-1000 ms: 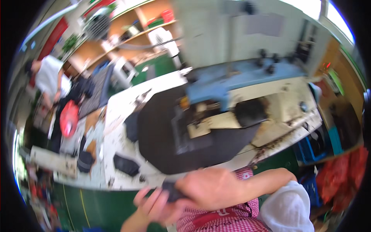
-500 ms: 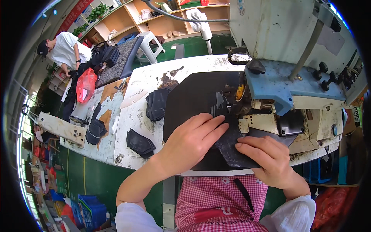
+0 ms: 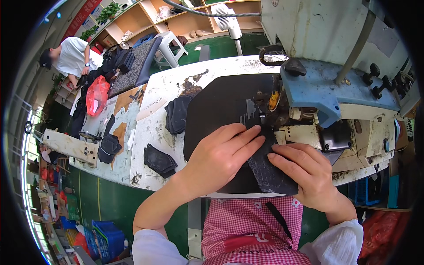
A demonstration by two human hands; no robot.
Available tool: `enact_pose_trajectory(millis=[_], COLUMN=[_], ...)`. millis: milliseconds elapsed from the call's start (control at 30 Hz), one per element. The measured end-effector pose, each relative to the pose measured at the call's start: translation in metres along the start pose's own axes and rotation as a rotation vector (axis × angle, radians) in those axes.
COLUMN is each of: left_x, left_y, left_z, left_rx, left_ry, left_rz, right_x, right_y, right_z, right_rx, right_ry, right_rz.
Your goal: The person feeds fabric pieces through a machine one at a time, stacks the pieces on the table, secures a bundle of pieces with a rubber band, and folds and rubs a fabric piece by hand.
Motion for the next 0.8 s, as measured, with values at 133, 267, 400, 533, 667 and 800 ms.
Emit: enact_pose_trajectory(millis=[133, 267, 400, 533, 667, 800], left_x=[0.0012, 0.0013, -0.0005, -0.0006, -0.0003, 0.003], left_y=[0.0006, 0.0009, 0.0018, 0.0016, 0.0052, 0.0078], left_z=[0.0021, 0.0047, 0.0054, 0.0047, 0.004, 0.0053], left_rx=[0.015, 0.075, 0.058, 0.1, 0.165, 0.13], left_ry=[0.011, 0.003, 0.062, 0.054, -0.087, -0.085], left_rz=[0.007, 0.032, -0.051, -0.117, 0.024, 0.042], right_x=[0.0003, -0.0006, -0.0025, -0.0031, -0.0035, -0.0035], right_y=[0.0001, -0.0003, 0.0004, 0.0002, -0.0019, -0.0013], right_z=[0.0009, 0.0016, 0.0011, 0.0, -0.0014, -0.0008], right_rx=[-0.001, 0.015, 0.065, 0.068, 0.047, 0.029], right_ry=[-0.014, -0.025, -0.04, -0.051, -0.044, -0.039], right_rz=[-0.07, -0.041, -0.016, -0.036, -0.004, -0.01])
Point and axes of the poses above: each hand's wrist, its own z-axis towards the middle knuckle, its own y-axis out of the back of the hand, x = y × z, the point moved 4 cm from there along z, towards the middle knuckle, and after that the axes turned 1 degree about -x, right-handed, at the moved point
